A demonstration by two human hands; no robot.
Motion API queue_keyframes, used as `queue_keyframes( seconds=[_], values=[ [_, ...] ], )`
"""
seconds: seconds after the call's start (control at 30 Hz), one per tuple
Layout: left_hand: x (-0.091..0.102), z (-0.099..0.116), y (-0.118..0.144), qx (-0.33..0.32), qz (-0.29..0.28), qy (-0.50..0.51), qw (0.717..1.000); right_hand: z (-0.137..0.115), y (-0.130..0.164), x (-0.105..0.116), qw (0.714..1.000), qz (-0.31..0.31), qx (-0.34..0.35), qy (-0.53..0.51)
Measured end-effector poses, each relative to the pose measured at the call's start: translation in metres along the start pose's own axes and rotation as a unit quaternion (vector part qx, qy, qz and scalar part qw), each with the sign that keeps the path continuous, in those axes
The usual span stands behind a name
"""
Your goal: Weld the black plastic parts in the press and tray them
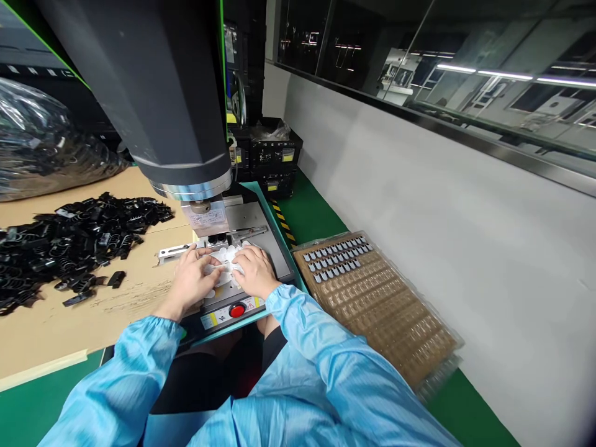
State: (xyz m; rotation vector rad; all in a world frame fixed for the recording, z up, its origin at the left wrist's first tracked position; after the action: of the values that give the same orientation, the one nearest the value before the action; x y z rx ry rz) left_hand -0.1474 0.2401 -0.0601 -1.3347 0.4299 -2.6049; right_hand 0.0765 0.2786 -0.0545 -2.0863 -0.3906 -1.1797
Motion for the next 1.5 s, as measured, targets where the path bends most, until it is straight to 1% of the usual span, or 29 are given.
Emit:
queue_keyframes(
  seconds=[0.07, 0.2, 0.37, 0.53, 0.63, 0.7, 0.83, 0.93, 1.0, 1.17, 1.23, 1.37, 1.5],
  values=[
    [0.006, -0.006, 0.001, 0.003, 0.001, 0.012, 1.0, 0.0, 0.0, 0.0, 1.0, 0.002, 0.001, 0.001],
    [0.015, -0.015, 0.005, -0.023, 0.012, 0.029, 0.999, 0.0, 0.0, -0.001, 1.0, 0.001, -0.001, -0.001],
    [0.016, -0.016, 0.017, -0.061, 0.017, 0.014, 0.998, 0.0, -0.001, -0.001, 1.0, -0.008, -0.011, -0.01],
    [0.016, -0.02, 0.037, -0.041, 0.035, -0.022, 0.998, 0.0, -0.001, 0.0, 1.0, -0.002, 0.004, -0.02],
    [0.015, -0.021, 0.046, -0.032, 0.01, -0.057, 0.998, -0.001, 0.0, 0.002, 0.999, 0.015, 0.005, -0.031],
    [0.014, -0.018, 0.049, -0.026, -0.011, -0.081, 0.996, -0.002, 0.0, 0.004, 0.999, 0.028, -0.023, -0.036],
    [0.01, -0.005, 0.047, -0.016, -0.026, -0.105, 0.994, 0.0, -0.004, 0.006, 0.995, 0.036, -0.088, -0.034],
    [0.005, 0.004, 0.04, -0.026, -0.022, -0.103, 0.994, 0.007, -0.014, 0.007, 0.992, 0.026, -0.12, -0.03],
    [0.002, 0.007, 0.035, -0.038, -0.024, -0.101, 0.994, 0.013, -0.024, 0.009, 0.991, 0.014, -0.131, -0.022],
    [-0.006, 0.007, 0.031, -0.055, -0.044, -0.114, 0.991, 0.022, -0.044, 0.01, 0.992, -0.047, -0.121, -0.007],
    [-0.006, 0.006, 0.032, -0.055, -0.044, -0.114, 0.991, 0.022, -0.047, 0.008, 0.992, -0.06, -0.112, 0.001],
    [-0.006, 0.006, 0.033, -0.061, -0.035, -0.11, 0.991, 0.021, -0.048, 0.001, 0.996, -0.053, -0.075, 0.019],
    [-0.005, 0.007, 0.034, -0.062, -0.021, -0.099, 0.993, 0.021, -0.046, -0.003, 0.997, -0.042, -0.066, 0.018]
  ],
)
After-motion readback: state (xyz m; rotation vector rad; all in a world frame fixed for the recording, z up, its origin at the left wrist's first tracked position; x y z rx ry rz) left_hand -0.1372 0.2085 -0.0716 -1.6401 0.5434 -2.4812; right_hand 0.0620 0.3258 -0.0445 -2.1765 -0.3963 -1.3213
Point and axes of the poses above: each hand's wrist, its own y-axis away from the middle knuckle, its own x-axis out of the back of the hand, z = x × y, the point moved 1 cm from there along -y, towards the middle knuckle, and after that the axes turned 4 degrees about y, right-handed, at the moved point
